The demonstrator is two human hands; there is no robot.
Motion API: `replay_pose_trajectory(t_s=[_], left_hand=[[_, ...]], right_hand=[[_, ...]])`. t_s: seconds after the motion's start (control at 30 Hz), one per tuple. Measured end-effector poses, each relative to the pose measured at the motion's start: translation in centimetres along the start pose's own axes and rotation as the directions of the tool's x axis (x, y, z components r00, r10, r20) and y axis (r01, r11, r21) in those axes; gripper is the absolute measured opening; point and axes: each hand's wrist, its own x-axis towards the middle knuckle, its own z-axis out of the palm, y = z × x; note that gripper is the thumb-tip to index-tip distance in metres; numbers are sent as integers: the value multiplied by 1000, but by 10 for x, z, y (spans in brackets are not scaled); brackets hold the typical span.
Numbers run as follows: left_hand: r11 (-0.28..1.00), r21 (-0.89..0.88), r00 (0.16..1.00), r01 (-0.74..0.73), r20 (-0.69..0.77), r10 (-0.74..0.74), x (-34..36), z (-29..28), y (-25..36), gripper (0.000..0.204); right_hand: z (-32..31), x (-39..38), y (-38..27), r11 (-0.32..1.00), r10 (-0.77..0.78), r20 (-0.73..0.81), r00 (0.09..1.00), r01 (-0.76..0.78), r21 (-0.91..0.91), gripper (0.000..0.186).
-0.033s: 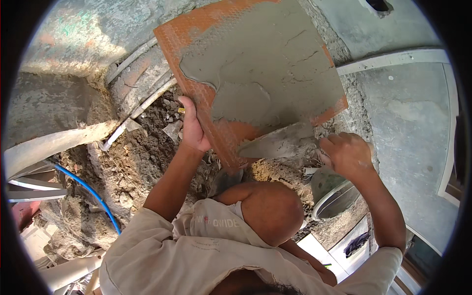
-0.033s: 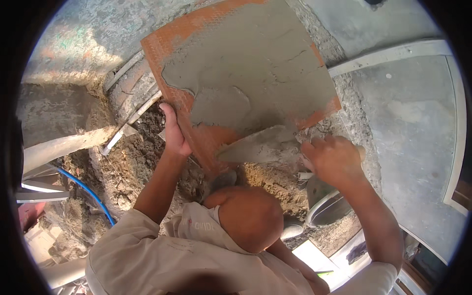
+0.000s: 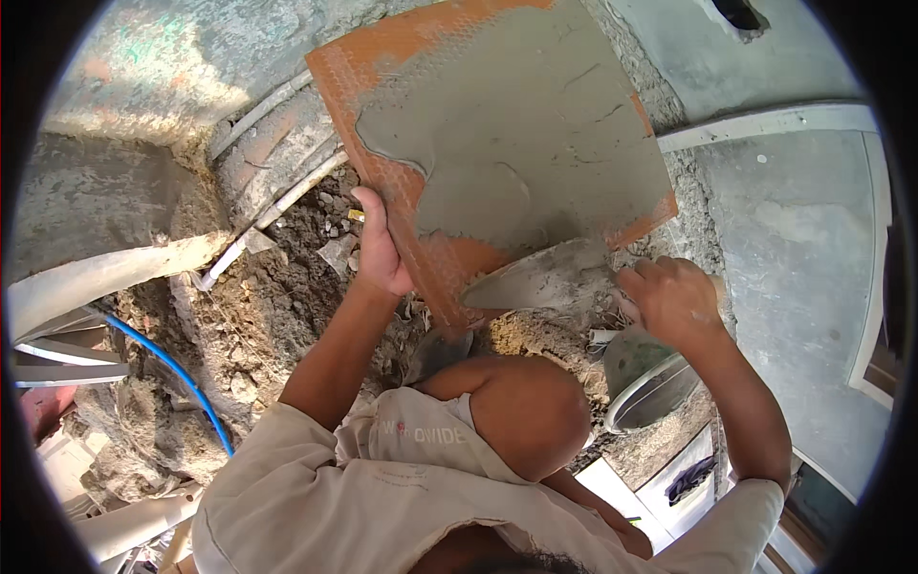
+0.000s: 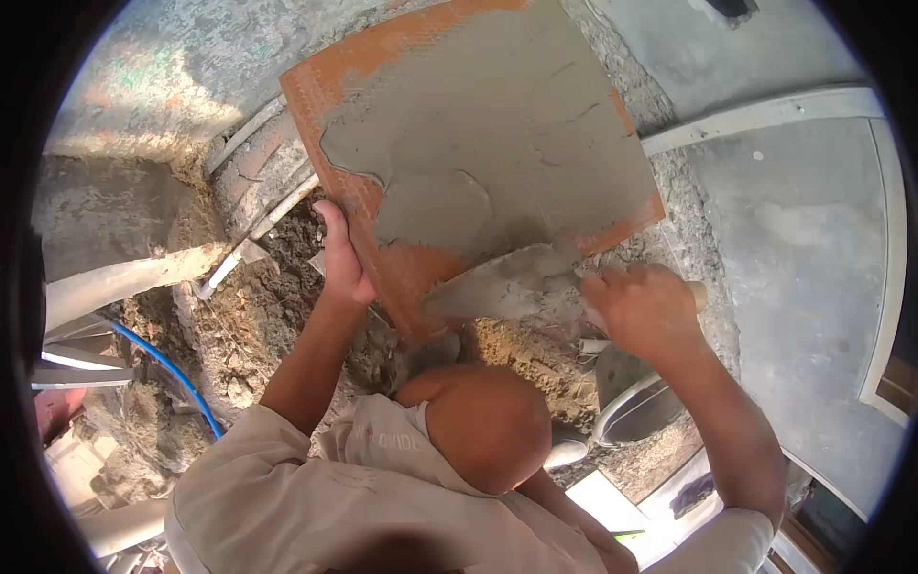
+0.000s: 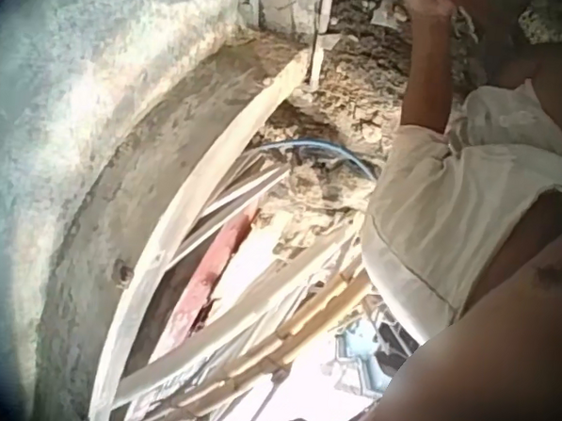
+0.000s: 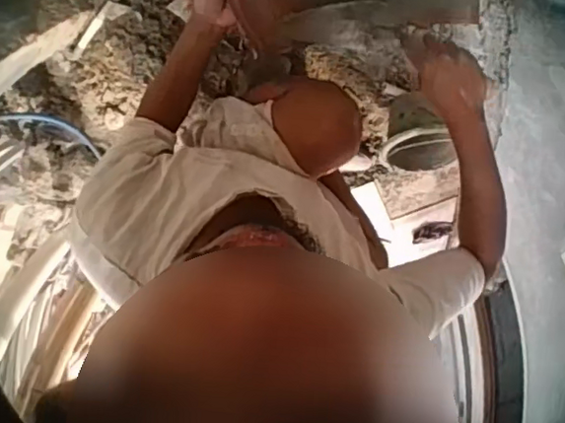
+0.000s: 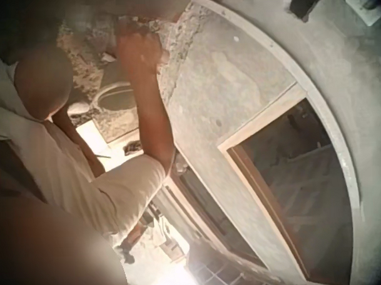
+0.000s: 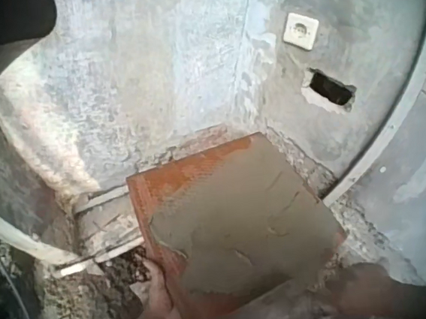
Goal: Placing tiles on a floor using mortar, a rubber mallet, and a level.
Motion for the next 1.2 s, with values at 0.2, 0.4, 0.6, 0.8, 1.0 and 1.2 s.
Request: replay_pose_trajectory(t_s=[0.2,0.4,0.6,0.8,1.0,1.2], left_hand=[[1000,-20,999,4,-47,-5,-4,-13,-4,109],[984,-178,984,21,176,11,-11,-27,-9,107],[998,-17,997,62,41,-61,-11,-21,-8,98],[994,-26,992,106,69,-104,-11,-28,-5,92],[993,-64,995,96,28,-94,-9,-29,-6,92],[987,-115,992,109,68,-102,-9,-35,-7,88]], right_hand=[[-16,76,-9,983,-76,-110,991,55,-176,11],[-52,148,-20,987,-34,-242,970,-5,-160,11],[-79,189,-25,990,71,-226,972,-95,-100,15],[-90,200,-28,973,229,-129,965,-223,62,19],[-79,196,-13,920,370,-36,928,-361,151,27],[-51,198,47,896,420,-52,906,-404,187,35]])
